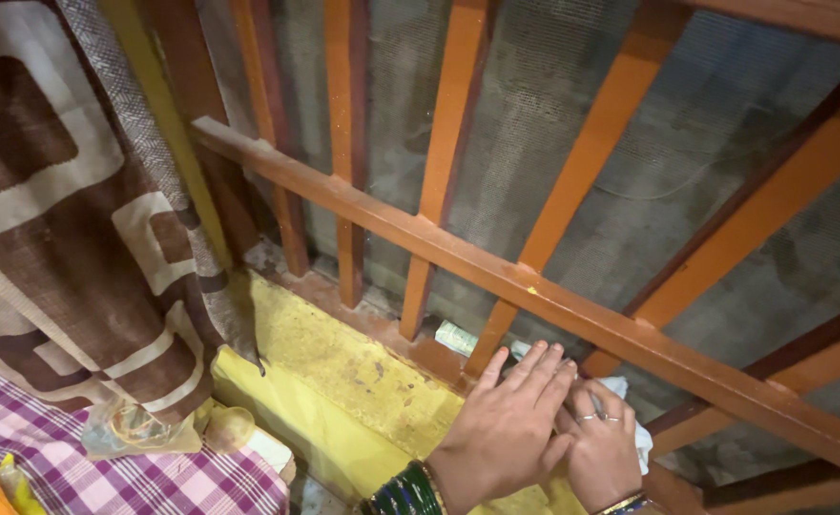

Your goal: The person wipes the horizontal bars of a brown metal window frame using a white cloth. They repeatedly dip the cloth into a metal bowl of water on the floor to wet it before resuming the cleaning motion along the frame.

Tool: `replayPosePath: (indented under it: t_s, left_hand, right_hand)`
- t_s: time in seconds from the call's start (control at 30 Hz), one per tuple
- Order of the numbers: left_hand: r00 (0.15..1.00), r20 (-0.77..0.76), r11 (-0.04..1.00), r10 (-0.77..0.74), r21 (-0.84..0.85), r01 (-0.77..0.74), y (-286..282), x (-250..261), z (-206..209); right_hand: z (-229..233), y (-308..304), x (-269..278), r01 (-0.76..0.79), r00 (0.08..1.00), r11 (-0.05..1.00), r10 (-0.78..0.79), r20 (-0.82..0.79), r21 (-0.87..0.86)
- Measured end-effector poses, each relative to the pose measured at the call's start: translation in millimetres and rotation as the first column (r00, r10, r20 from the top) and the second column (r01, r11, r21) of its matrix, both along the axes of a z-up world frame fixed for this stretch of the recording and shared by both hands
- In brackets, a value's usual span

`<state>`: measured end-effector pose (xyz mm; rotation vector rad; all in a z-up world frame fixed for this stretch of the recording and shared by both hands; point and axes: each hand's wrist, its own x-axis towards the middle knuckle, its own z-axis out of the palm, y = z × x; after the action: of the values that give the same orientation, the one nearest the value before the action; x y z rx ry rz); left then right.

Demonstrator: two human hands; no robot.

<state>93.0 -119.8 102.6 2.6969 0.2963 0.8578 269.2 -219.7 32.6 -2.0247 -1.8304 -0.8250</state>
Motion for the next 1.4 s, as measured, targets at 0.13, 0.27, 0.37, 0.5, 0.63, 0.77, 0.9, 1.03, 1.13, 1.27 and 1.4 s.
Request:
replayPosePath:
  t_s: [0.13, 0.27, 0.37, 0.5, 0.63, 0.77, 0.9, 1.03, 1.13, 1.27, 1.4]
  left_hand:
    - [1.0, -0.016, 1.0, 0.002, -0.008, -0.002, -0.5, -3.2, -0.3]
    - [1.0, -0.023, 0.999, -0.004, -0.038, 0.004, -1.3, -10.5, 0.0]
    - [1.0, -0.025, 1.0, 0.006, -0.03, -0.006, -1.9, -17.3, -1.3]
    - [1.0, -0.022, 0.999, 0.014, -0.039, -0.015, -2.5, -23.6, -3.7]
    - [1.0, -0.027, 0.999, -0.012, -0.042, 0.01, -2.1, -27.4, -6.8]
    - [1.0, -0.011, 0.999, -0.02, -0.033, 0.019, -5.9, -27.5, -10.3]
    - [1.0, -0.002, 0.999, -0.03, -0.012, 0.03, -10.9, -21.5, -11.9]
    - [0.997, 0.041, 0.998, -0.06, -0.034, 0.061, -17.8, -13.2, -12.4]
    - [0.995, 0.052, 0.995, -0.088, -0.041, 0.09, -25.1, -1.4, -12.6]
    - [0.992, 0.033, 0.992, -0.124, -0.021, 0.125, -36.5, 12.6, -13.5]
    - [0.986, 0.0, 0.985, -0.165, -0.045, 0.165, -44.8, 21.6, -14.2]
  right_hand:
    - [-26.5, -1.4, 6.1, -0.035, 0.998, 0.999, 0.033, -0.049, -0.026]
    - [-49.7, -2.2, 16.6, -0.059, 0.997, 0.988, 0.051, -0.058, -0.14]
    - [-57.9, -2.2, 14.9, -0.04, 0.994, 0.979, 0.019, -0.106, -0.2]
    - [-48.2, -2.2, 3.0, 0.026, 0.997, 0.935, -0.052, -0.064, -0.353]
    - [-31.6, -2.2, -5.1, 0.042, 0.982, 0.858, -0.13, -0.137, -0.512]
    - [-27.5, -7.0, -4.9, 0.024, 0.968, 0.905, -0.127, -0.216, -0.425]
    - [-11.3, -21.0, -11.9, -0.052, 0.971, 0.994, 0.029, -0.236, -0.094]
    - [26.4, -43.6, -19.0, 0.014, 0.984, 0.997, 0.001, -0.179, 0.08]
    - [47.1, -57.9, -17.4, 0.089, 0.988, 0.985, -0.068, -0.141, 0.146]
    - [56.4, -73.4, -7.3, 0.18, 0.981, 0.973, -0.166, -0.099, 0.144]
    - [48.6, -84.7, 7.6, 0.259, 0.965, 0.961, -0.254, -0.065, 0.1]
